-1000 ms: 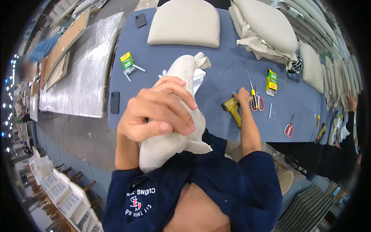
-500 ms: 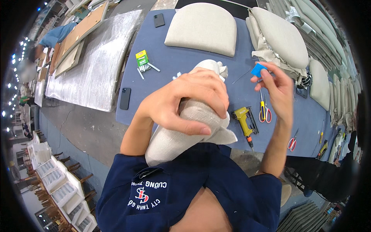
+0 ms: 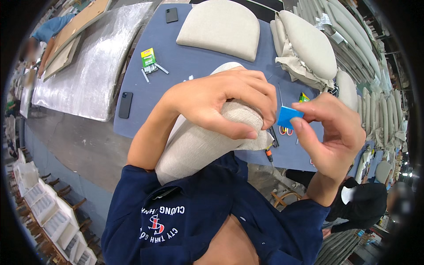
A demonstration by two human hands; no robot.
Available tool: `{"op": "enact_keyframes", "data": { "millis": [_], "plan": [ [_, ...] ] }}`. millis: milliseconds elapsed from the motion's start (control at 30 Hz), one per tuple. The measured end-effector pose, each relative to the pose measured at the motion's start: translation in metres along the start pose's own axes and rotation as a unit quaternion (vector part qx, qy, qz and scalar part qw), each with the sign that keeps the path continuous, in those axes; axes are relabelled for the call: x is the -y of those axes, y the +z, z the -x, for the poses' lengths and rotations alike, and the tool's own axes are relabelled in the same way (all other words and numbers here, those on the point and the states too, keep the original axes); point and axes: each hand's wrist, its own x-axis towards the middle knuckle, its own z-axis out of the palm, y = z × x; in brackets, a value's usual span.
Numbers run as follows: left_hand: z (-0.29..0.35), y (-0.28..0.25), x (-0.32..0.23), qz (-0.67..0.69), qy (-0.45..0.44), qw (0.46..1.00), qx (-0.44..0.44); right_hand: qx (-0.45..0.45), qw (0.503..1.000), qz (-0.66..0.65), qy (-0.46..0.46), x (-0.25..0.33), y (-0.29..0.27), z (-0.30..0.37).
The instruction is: The person covers a cushion with fabric, trims excess material, and secures it using a staple gun. They repeatedly adjust the fabric, cut it with scissors, and apply staples to the cushion's underside. The person also uses a small blue tool to smooth or mark the fabric during the process.
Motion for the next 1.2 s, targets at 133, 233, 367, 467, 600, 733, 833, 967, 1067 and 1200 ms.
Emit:
{"op": "enact_keyframes", "data": {
  "millis": [133,233,367,467,600,733,833,967,1067,1200],
  "plan": [
    [-0.004,0.004,0.011,0.027,0.003,1.000,0.009,0.020,1.000,0.011,-0.015,0.002,0.000,0.001],
    [-0.007,0.006,0.014,0.025,-0.022,0.999,0.009,0.026,1.000,0.012,0.009,0.002,-0.001,-0.001],
    [-0.011,0.009,0.014,0.013,-0.054,0.998,0.018,0.041,0.999,0.031,0.016,-0.002,-0.005,0.000],
    [-0.014,0.012,0.012,0.014,-0.067,0.998,0.018,0.046,0.998,0.035,0.012,-0.006,-0.007,0.002],
    [-0.015,0.015,0.016,0.027,-0.054,0.998,0.013,0.054,0.998,0.038,0.013,-0.005,-0.008,0.002],
    [-0.017,0.018,0.019,0.037,-0.045,0.998,0.009,0.054,0.997,0.041,0.040,-0.003,-0.009,0.006],
    [-0.017,0.020,0.021,0.043,-0.041,0.998,0.002,0.054,0.997,0.045,0.032,-0.003,-0.010,0.005],
    [-0.019,0.021,0.022,0.052,-0.038,0.998,-0.009,0.044,0.998,0.051,0.009,-0.008,-0.009,0.005],
    [-0.020,0.021,0.024,0.066,-0.051,0.997,-0.006,0.046,0.998,0.047,0.009,-0.009,-0.011,0.004],
    [-0.021,0.022,0.026,0.086,-0.049,0.995,-0.008,0.054,0.997,0.049,0.003,-0.012,-0.013,0.005]
  ]
}}
